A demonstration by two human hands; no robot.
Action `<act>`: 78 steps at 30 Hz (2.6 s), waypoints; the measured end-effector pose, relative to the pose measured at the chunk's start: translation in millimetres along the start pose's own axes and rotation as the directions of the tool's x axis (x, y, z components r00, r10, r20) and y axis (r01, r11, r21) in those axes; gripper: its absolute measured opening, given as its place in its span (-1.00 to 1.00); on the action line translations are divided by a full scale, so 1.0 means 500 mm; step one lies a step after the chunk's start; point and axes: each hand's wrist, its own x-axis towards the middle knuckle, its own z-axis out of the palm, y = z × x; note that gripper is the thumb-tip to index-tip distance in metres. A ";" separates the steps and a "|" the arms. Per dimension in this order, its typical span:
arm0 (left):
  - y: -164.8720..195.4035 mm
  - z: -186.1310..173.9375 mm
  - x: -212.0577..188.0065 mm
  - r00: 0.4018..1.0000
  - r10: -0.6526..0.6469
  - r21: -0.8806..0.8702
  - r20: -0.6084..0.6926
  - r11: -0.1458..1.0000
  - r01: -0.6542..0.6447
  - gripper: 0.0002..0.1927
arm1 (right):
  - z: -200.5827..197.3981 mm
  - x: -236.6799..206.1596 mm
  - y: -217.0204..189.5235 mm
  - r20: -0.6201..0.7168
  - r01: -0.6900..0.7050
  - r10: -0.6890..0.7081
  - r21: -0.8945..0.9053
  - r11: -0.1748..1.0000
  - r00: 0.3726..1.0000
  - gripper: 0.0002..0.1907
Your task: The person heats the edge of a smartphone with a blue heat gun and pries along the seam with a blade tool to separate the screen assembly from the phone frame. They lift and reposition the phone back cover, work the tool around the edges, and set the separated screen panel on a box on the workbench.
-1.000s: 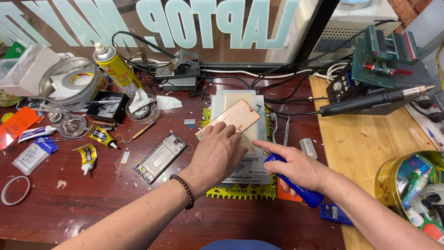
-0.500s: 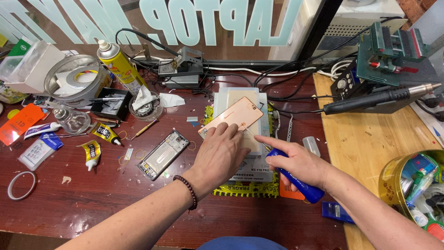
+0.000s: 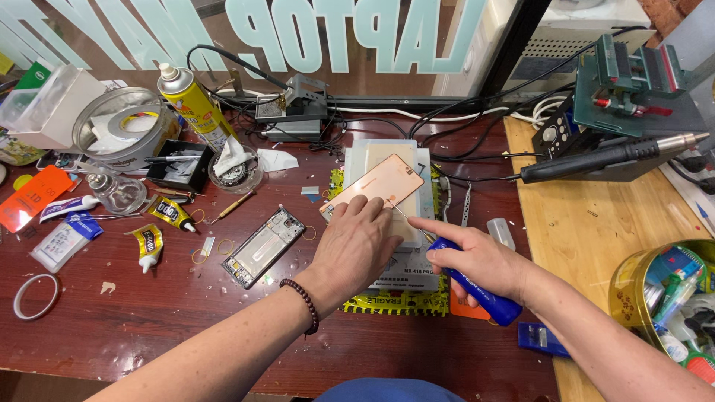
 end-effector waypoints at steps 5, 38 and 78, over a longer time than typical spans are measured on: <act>-0.001 -0.003 -0.002 1.000 0.002 -0.017 -0.003 1.000 -0.002 -0.60 | 0.003 0.000 -0.002 -0.007 -0.004 0.003 -0.015 1.000 1.000 -0.28; 0.007 -0.012 0.003 1.000 0.023 -0.008 -0.021 1.000 -0.023 -0.64 | 0.000 -0.017 0.016 -0.022 -0.014 0.014 0.014 1.000 1.000 -0.25; 0.011 -0.014 0.010 0.996 -0.021 0.015 0.087 1.000 0.019 -0.60 | -0.052 -0.002 0.039 -0.150 0.061 -0.032 0.187 0.981 0.988 -0.30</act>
